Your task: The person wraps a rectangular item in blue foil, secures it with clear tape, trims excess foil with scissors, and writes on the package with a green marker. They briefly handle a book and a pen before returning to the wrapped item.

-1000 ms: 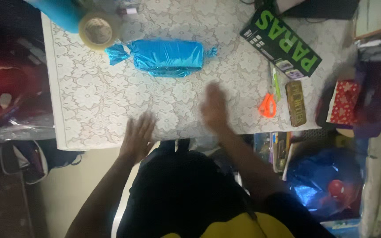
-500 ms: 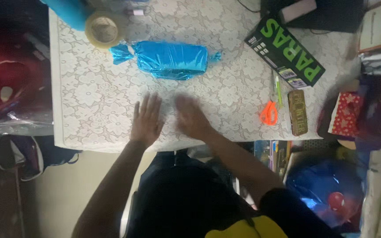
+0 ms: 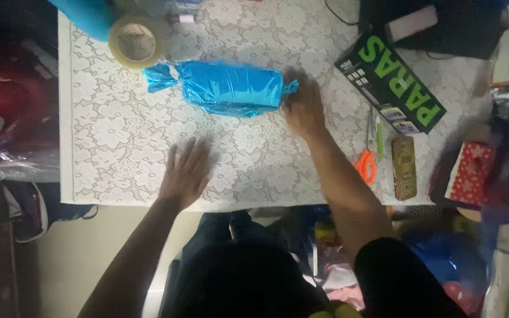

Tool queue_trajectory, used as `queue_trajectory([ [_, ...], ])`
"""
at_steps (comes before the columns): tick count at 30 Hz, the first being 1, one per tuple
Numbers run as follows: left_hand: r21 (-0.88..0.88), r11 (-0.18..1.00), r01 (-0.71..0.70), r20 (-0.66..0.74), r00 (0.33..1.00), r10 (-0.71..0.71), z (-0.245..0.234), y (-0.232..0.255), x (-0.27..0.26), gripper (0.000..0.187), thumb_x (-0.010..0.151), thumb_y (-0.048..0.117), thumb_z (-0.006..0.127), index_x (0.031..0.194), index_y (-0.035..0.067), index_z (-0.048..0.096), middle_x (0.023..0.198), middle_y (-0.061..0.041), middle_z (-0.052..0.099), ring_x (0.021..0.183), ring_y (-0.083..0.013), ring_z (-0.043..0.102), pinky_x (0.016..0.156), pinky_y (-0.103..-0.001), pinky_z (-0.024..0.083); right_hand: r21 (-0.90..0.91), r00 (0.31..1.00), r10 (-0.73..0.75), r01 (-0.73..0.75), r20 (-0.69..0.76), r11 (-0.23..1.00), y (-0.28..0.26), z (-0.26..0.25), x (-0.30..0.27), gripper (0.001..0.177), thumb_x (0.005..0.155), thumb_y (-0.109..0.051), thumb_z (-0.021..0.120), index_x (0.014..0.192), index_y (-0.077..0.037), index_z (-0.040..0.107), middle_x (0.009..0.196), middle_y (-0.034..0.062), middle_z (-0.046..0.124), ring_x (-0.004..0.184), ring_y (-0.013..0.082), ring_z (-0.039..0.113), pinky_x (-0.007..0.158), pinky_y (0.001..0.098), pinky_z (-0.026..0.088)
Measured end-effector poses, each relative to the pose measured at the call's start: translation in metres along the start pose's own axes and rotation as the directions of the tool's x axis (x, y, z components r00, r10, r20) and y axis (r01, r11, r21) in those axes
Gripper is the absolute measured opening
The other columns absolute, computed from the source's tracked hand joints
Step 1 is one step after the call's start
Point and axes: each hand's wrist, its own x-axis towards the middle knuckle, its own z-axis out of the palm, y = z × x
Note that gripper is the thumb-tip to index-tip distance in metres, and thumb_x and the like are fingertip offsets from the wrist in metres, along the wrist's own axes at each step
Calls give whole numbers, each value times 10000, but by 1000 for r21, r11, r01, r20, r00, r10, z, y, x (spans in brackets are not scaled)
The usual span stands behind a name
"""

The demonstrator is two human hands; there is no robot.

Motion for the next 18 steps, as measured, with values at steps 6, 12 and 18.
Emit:
queue_trajectory([
  [6, -135, 935, 328, -27, 942, -334, -19, -11, 7, 754, 1027, 509, 513, 1625, 132, 250, 1727, -85, 245, 1627, -255, 163, 1304, -617, 123, -110, 787, 566, -602, -244, 791, 22, 37, -55, 769, 1071, -422, 578, 1580, 83, 301, 1664, 270, 252, 1566, 427, 231, 1284, 560, 155],
  [12, -84, 538, 839, 149, 545, -825, -42, -39, -15, 1068, 802, 614, 706, 1554, 70, 177, 1701, -203, 102, 1524, -358, 77, 1140, -668, 84, 72, 818, 520, -520, -247, 851, -15, 37, -116, 685, 1107, -327, 475, 1646, 22, 237, 1750, 208, 206, 1648, 353, 186, 1360, 519, 92],
  [18, -326, 933, 150, -27, 985, -168, -1, 5, 22, 700, 978, 230, 606, 1595, 63, 322, 1660, -169, 308, 1525, -316, 309, 1233, -616, 209, 100, 993, 99, -105, 60, 989, -136, 26, -103, 744, 1035, -267, 545, 1605, 23, 165, 1701, 216, 171, 1590, 347, 157, 1295, 560, 42],
])
